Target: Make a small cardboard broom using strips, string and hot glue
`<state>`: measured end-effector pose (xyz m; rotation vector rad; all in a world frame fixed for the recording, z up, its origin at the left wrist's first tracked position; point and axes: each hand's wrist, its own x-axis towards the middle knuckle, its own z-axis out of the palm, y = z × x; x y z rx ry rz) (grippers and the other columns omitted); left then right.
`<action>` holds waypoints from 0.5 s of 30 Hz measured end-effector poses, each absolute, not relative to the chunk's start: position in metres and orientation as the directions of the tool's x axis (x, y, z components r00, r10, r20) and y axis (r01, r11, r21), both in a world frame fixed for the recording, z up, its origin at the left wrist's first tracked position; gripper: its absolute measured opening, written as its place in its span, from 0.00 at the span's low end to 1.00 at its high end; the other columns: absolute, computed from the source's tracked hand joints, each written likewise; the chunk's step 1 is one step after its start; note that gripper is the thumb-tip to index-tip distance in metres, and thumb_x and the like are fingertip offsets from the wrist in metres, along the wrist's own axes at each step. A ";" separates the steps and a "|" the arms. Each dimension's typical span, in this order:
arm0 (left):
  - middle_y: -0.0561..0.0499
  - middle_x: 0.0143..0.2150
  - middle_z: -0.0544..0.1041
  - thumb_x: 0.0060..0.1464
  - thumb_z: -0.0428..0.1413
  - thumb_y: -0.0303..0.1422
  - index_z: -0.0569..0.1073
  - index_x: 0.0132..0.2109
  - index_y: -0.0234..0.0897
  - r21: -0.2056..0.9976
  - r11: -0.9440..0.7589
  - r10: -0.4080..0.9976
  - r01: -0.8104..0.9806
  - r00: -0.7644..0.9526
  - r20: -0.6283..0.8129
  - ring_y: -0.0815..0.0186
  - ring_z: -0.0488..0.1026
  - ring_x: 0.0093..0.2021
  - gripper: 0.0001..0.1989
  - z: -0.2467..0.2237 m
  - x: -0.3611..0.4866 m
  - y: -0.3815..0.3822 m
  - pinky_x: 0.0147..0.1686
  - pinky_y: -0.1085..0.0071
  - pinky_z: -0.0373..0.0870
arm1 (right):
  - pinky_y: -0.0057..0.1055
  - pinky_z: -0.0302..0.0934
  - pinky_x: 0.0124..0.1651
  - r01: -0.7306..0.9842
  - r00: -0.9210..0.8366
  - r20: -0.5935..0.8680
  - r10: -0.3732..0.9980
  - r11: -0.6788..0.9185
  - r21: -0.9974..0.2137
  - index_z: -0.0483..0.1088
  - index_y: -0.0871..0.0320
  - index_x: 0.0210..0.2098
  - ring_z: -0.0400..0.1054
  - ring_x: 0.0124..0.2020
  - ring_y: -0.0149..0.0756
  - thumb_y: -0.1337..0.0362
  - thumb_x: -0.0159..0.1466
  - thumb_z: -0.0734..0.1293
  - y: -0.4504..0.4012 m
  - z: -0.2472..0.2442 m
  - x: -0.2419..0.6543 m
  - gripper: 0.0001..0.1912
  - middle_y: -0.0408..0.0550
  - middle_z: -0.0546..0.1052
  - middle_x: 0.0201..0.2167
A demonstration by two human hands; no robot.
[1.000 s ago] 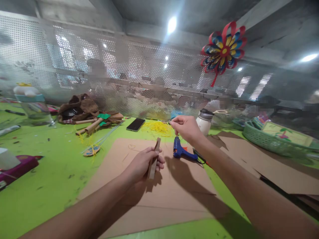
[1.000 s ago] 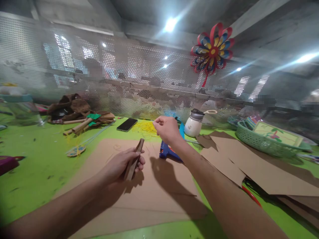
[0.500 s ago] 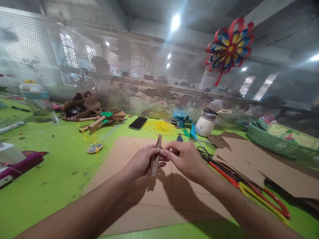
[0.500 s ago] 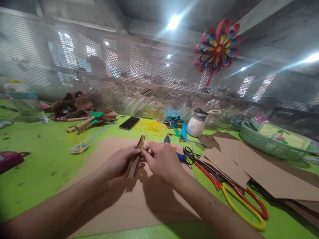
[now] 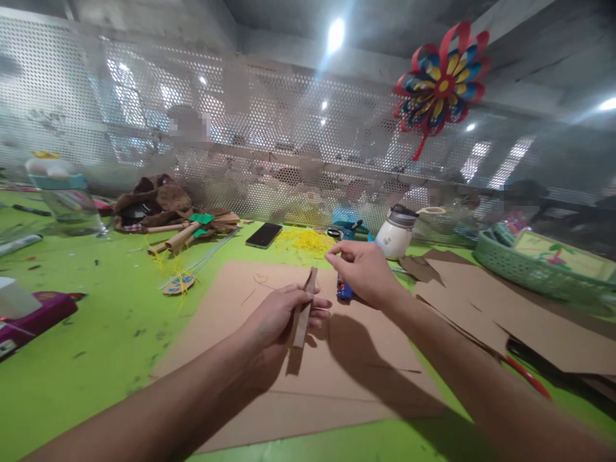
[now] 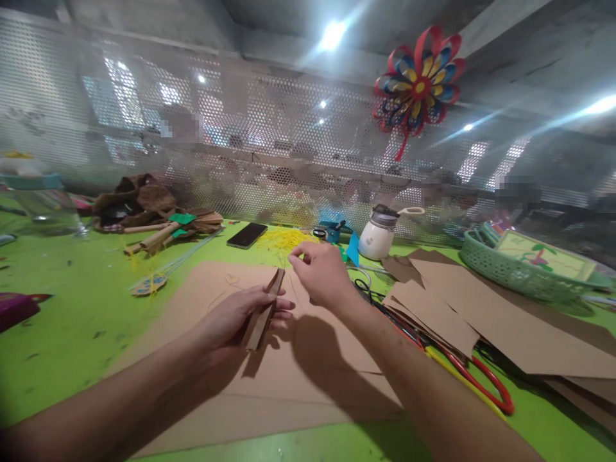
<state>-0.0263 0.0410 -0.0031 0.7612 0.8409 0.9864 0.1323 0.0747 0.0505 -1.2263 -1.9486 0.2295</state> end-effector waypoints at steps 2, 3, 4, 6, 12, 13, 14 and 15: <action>0.39 0.34 0.80 0.52 0.53 0.23 0.70 0.39 0.30 0.839 0.375 0.916 -0.394 0.294 -0.271 0.65 0.77 0.31 0.06 -0.001 -0.026 0.040 0.31 0.72 0.71 | 0.27 0.51 0.24 0.691 -0.254 0.513 0.820 0.525 -0.497 0.78 0.60 0.27 0.60 0.18 0.30 0.66 0.59 0.66 0.088 0.062 0.136 0.09 0.40 0.69 0.14; 0.39 0.34 0.80 0.52 0.53 0.23 0.71 0.39 0.29 0.839 0.376 0.917 -0.392 0.285 -0.278 0.65 0.77 0.31 0.06 0.000 -0.025 0.039 0.32 0.72 0.71 | 0.27 0.50 0.24 0.695 -0.289 0.498 0.817 0.537 -0.478 0.78 0.60 0.26 0.60 0.18 0.29 0.67 0.58 0.67 0.091 0.067 0.136 0.08 0.40 0.69 0.13; 0.39 0.34 0.80 0.53 0.53 0.23 0.71 0.39 0.28 0.840 0.376 0.919 -0.392 0.275 -0.283 0.65 0.77 0.31 0.06 0.001 -0.025 0.039 0.32 0.72 0.71 | 0.27 0.49 0.24 0.698 -0.327 0.480 0.814 0.551 -0.458 0.78 0.59 0.25 0.59 0.18 0.29 0.67 0.57 0.67 0.091 0.071 0.136 0.07 0.40 0.69 0.13; 0.39 0.34 0.80 0.53 0.52 0.23 0.71 0.39 0.28 0.841 0.367 0.924 -0.398 0.260 -0.280 0.64 0.78 0.33 0.06 0.002 -0.025 0.039 0.33 0.73 0.71 | 0.27 0.48 0.24 0.698 -0.394 0.443 0.805 0.576 -0.426 0.78 0.58 0.24 0.58 0.18 0.28 0.69 0.56 0.68 0.084 0.075 0.135 0.07 0.40 0.69 0.13; 0.45 0.27 0.77 0.52 0.51 0.21 0.72 0.34 0.29 0.845 0.320 0.938 -0.429 0.272 -0.217 0.68 0.75 0.27 0.05 0.003 -0.028 0.039 0.32 0.74 0.72 | 0.27 0.49 0.24 0.734 -0.506 0.315 0.803 0.593 -0.333 0.80 0.54 0.29 0.63 0.19 0.29 0.71 0.59 0.66 0.034 0.060 0.124 0.10 0.43 0.76 0.18; 0.47 0.26 0.76 0.51 0.52 0.21 0.72 0.34 0.30 0.842 0.320 0.937 -0.434 0.274 -0.215 0.68 0.75 0.25 0.04 0.002 -0.029 0.039 0.30 0.74 0.72 | 0.27 0.50 0.25 0.728 -0.524 0.306 0.795 0.604 -0.324 0.80 0.54 0.30 0.64 0.20 0.30 0.71 0.59 0.65 0.027 0.056 0.123 0.11 0.44 0.78 0.20; 0.48 0.25 0.76 0.51 0.53 0.21 0.71 0.34 0.31 0.839 0.323 0.936 -0.438 0.276 -0.216 0.68 0.74 0.24 0.04 0.002 -0.029 0.039 0.27 0.74 0.72 | 0.27 0.51 0.26 0.717 -0.538 0.304 0.786 0.617 -0.325 0.80 0.55 0.30 0.66 0.21 0.30 0.72 0.60 0.65 0.022 0.051 0.122 0.12 0.44 0.79 0.22; 0.48 0.25 0.76 0.50 0.54 0.22 0.71 0.35 0.31 0.836 0.330 0.934 -0.438 0.282 -0.220 0.67 0.73 0.23 0.04 0.002 -0.029 0.039 0.24 0.73 0.71 | 0.27 0.52 0.27 0.705 -0.545 0.307 0.781 0.624 -0.337 0.80 0.55 0.30 0.67 0.22 0.30 0.72 0.60 0.64 0.017 0.046 0.121 0.12 0.45 0.80 0.23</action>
